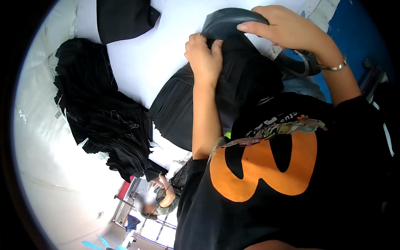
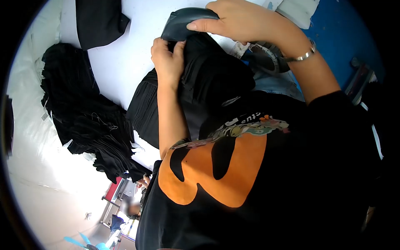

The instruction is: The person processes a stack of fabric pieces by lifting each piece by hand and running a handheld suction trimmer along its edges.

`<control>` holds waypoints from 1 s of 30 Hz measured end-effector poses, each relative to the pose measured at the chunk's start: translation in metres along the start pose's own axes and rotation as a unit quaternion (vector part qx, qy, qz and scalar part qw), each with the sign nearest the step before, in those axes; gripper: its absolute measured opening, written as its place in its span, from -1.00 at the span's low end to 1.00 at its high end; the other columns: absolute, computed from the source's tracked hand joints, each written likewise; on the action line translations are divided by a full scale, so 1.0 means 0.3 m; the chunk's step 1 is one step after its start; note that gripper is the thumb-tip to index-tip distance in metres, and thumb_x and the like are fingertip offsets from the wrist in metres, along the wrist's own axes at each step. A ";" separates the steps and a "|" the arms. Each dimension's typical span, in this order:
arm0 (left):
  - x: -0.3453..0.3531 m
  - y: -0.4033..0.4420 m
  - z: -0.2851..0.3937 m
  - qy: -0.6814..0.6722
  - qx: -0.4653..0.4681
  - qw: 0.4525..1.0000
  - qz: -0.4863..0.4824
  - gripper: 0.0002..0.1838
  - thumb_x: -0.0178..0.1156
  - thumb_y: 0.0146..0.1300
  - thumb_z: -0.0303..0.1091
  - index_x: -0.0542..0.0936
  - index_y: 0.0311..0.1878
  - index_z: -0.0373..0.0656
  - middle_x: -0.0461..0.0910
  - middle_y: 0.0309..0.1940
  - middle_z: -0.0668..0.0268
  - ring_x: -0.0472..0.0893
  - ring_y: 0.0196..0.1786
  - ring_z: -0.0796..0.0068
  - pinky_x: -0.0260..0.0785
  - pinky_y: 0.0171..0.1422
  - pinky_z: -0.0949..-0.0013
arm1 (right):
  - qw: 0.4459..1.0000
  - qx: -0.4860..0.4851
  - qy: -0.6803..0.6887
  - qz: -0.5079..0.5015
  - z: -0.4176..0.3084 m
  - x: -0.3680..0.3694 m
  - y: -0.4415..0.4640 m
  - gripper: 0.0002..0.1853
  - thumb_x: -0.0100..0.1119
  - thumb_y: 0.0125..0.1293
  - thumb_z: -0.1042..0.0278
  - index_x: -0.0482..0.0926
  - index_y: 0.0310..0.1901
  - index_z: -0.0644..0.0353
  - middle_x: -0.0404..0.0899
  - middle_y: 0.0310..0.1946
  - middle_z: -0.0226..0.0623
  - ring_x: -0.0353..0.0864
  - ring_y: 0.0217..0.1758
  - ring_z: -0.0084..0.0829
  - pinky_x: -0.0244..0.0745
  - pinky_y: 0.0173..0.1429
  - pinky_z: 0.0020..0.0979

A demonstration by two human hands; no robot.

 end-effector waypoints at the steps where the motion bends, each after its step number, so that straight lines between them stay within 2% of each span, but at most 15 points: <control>1: 0.010 0.009 -0.017 0.000 0.001 1.000 0.002 -0.65 0.44 0.20 -0.39 0.62 0.02 -0.27 0.60 -0.02 0.07 0.57 0.08 -0.05 0.45 0.22 0.14 | 0.999 0.027 0.040 -0.015 -0.022 -0.027 -0.019 -0.47 0.16 0.49 -0.16 0.54 -0.40 0.20 0.35 -0.72 -0.43 0.36 -0.71 -0.54 0.27 -0.56 -0.47; 3: 0.036 0.005 -0.103 -0.225 -0.091 0.970 -0.002 -0.78 0.42 0.23 -0.44 0.65 -0.09 -0.25 0.67 -0.15 0.15 0.61 -0.03 0.15 0.47 0.13 0.24 | 0.991 0.048 0.117 -0.035 0.016 -0.042 -0.057 -0.52 0.15 0.50 -0.12 0.56 -0.39 0.16 0.34 -0.75 -0.50 0.30 -0.80 -0.62 0.17 -0.69 -0.61; 4: 0.028 0.002 -0.098 -0.226 -0.094 0.970 -0.001 -0.78 0.42 0.23 -0.44 0.65 -0.09 -0.25 0.67 -0.15 0.15 0.61 -0.03 0.15 0.47 0.13 0.24 | 0.991 0.048 0.117 -0.039 0.039 -0.052 -0.079 -0.52 0.15 0.50 -0.12 0.56 -0.39 0.16 0.34 -0.75 -0.50 0.30 -0.80 -0.62 0.17 -0.69 -0.61; 6: 0.042 -0.014 -0.078 -0.336 -0.125 0.933 -0.023 -0.88 0.37 0.28 -0.50 0.67 -0.14 -0.25 0.68 -0.30 0.27 0.59 -0.17 0.42 0.45 0.02 0.40 | 0.992 0.084 0.067 -0.065 0.085 -0.054 -0.122 -0.52 0.14 0.50 -0.13 0.57 -0.38 0.16 0.35 -0.75 -0.49 0.32 -0.78 -0.64 0.20 -0.68 -0.62; 7: 0.046 -0.019 -0.072 -0.363 -0.134 0.921 -0.035 -0.92 0.32 0.33 -0.54 0.67 -0.13 -0.28 0.68 -0.29 0.36 0.55 -0.23 0.59 0.42 -0.05 0.50 | 0.994 0.071 0.072 -0.048 0.065 -0.051 -0.111 -0.52 0.13 0.51 -0.12 0.58 -0.37 0.18 0.35 -0.76 -0.50 0.33 -0.79 -0.64 0.21 -0.68 -0.62; 8: 0.045 -0.022 -0.070 -0.364 -0.132 0.921 -0.038 -0.92 0.32 0.33 -0.54 0.67 -0.13 -0.28 0.68 -0.29 0.36 0.55 -0.23 0.59 0.42 -0.05 0.50 | 0.994 0.074 0.072 -0.046 0.069 -0.033 -0.079 -0.52 0.13 0.51 -0.12 0.58 -0.37 0.18 0.35 -0.76 -0.50 0.33 -0.79 -0.64 0.21 -0.68 -0.62; 10: 0.048 -0.032 -0.083 -0.431 -0.170 0.884 -0.054 -0.94 0.30 0.36 -0.54 0.68 -0.15 -0.31 0.68 -0.28 0.40 0.55 -0.20 0.64 0.41 -0.02 0.52 | 0.992 -0.097 0.083 0.010 -0.047 -0.043 0.027 -0.53 0.11 0.53 -0.09 0.58 -0.35 0.19 0.35 -0.77 -0.51 0.34 -0.80 -0.64 0.22 -0.68 -0.62; 11: 0.033 -0.040 -0.074 -0.450 -0.177 0.874 -0.048 -0.92 0.27 0.39 -0.54 0.69 -0.12 -0.33 0.68 -0.27 0.41 0.55 -0.19 0.65 0.40 0.00 0.53 | 0.991 -0.015 0.129 -0.018 -0.052 -0.029 0.019 -0.54 0.09 0.55 -0.06 0.58 -0.34 0.19 0.35 -0.78 -0.53 0.34 -0.80 -0.64 0.23 -0.68 -0.61; 15: 0.040 -0.059 -0.098 -0.443 -0.182 0.877 -0.040 -0.84 0.29 0.40 -0.52 0.71 -0.01 -0.29 0.71 -0.18 0.37 0.59 -0.14 0.63 0.44 0.09 0.53 | 0.991 0.071 0.092 -0.064 0.056 -0.067 -0.086 -0.54 0.13 0.51 -0.09 0.59 -0.33 0.19 0.35 -0.77 -0.54 0.35 -0.80 -0.66 0.25 -0.69 -0.60; 20: 0.038 -0.052 -0.083 -0.431 -0.176 0.884 -0.040 -0.86 0.29 0.38 -0.54 0.72 -0.04 -0.32 0.71 -0.15 0.34 0.60 -0.09 0.60 0.43 0.13 0.52 | 0.991 0.068 0.068 -0.094 0.019 0.003 -0.057 -0.55 0.15 0.50 -0.09 0.59 -0.29 0.19 0.39 -0.72 -0.51 0.39 -0.75 -0.67 0.24 -0.66 -0.59; 22: -0.040 -0.057 -0.054 -0.376 -0.060 0.924 0.020 -0.90 0.28 0.31 -0.61 0.71 -0.13 -0.32 0.70 -0.17 0.28 0.62 -0.08 0.51 0.44 0.11 0.47 | 0.986 -0.037 0.160 0.021 -0.041 -0.043 -0.002 -0.56 0.16 0.49 -0.10 0.59 -0.28 0.19 0.40 -0.70 -0.50 0.40 -0.72 -0.68 0.26 -0.64 -0.58; 23: -0.048 -0.073 -0.061 -0.381 -0.057 0.922 0.024 -0.89 0.30 0.26 -0.64 0.70 -0.16 -0.33 0.70 -0.13 0.22 0.64 -0.05 0.43 0.45 0.14 0.45 | 0.991 0.049 0.126 -0.006 -0.006 -0.055 -0.034 -0.57 0.15 0.49 -0.08 0.61 -0.25 0.21 0.41 -0.69 -0.50 0.39 -0.73 -0.68 0.25 -0.64 -0.60; 26: -0.087 -0.092 -0.035 -0.358 -0.035 0.931 0.065 -0.90 0.31 0.24 -0.66 0.70 -0.19 -0.34 0.70 -0.15 0.22 0.64 -0.06 0.42 0.46 0.13 0.44 | 0.989 0.057 0.125 -0.061 0.047 -0.086 -0.130 -0.57 0.15 0.49 -0.05 0.64 -0.20 0.24 0.43 -0.66 -0.48 0.36 -0.73 -0.68 0.25 -0.63 -0.60; 28: -0.082 -0.086 -0.024 -0.353 -0.035 0.932 0.067 -0.91 0.32 0.23 -0.66 0.70 -0.20 -0.34 0.70 -0.15 0.22 0.64 -0.06 0.41 0.47 0.12 0.44 | 0.991 -0.028 0.088 -0.100 0.010 -0.043 -0.130 -0.58 0.15 0.49 -0.03 0.65 -0.14 0.24 0.47 -0.64 -0.45 0.37 -0.73 -0.68 0.27 -0.62 -0.60; 30: -0.085 -0.082 -0.013 -0.347 -0.029 0.935 0.068 -0.91 0.32 0.22 -0.66 0.70 -0.21 -0.34 0.69 -0.16 0.22 0.64 -0.07 0.41 0.47 0.11 0.44 | 0.990 -0.139 0.041 0.001 -0.056 -0.007 -0.076 -0.59 0.12 0.51 -0.05 0.63 -0.15 0.21 0.46 -0.65 -0.45 0.39 -0.72 -0.66 0.29 -0.62 -0.59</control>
Point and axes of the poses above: each hand's wrist, its own y-axis towards the middle knuckle, its own x-axis out of the palm, z = x × y, the point moved 9 cm from there along y, towards the middle knuckle
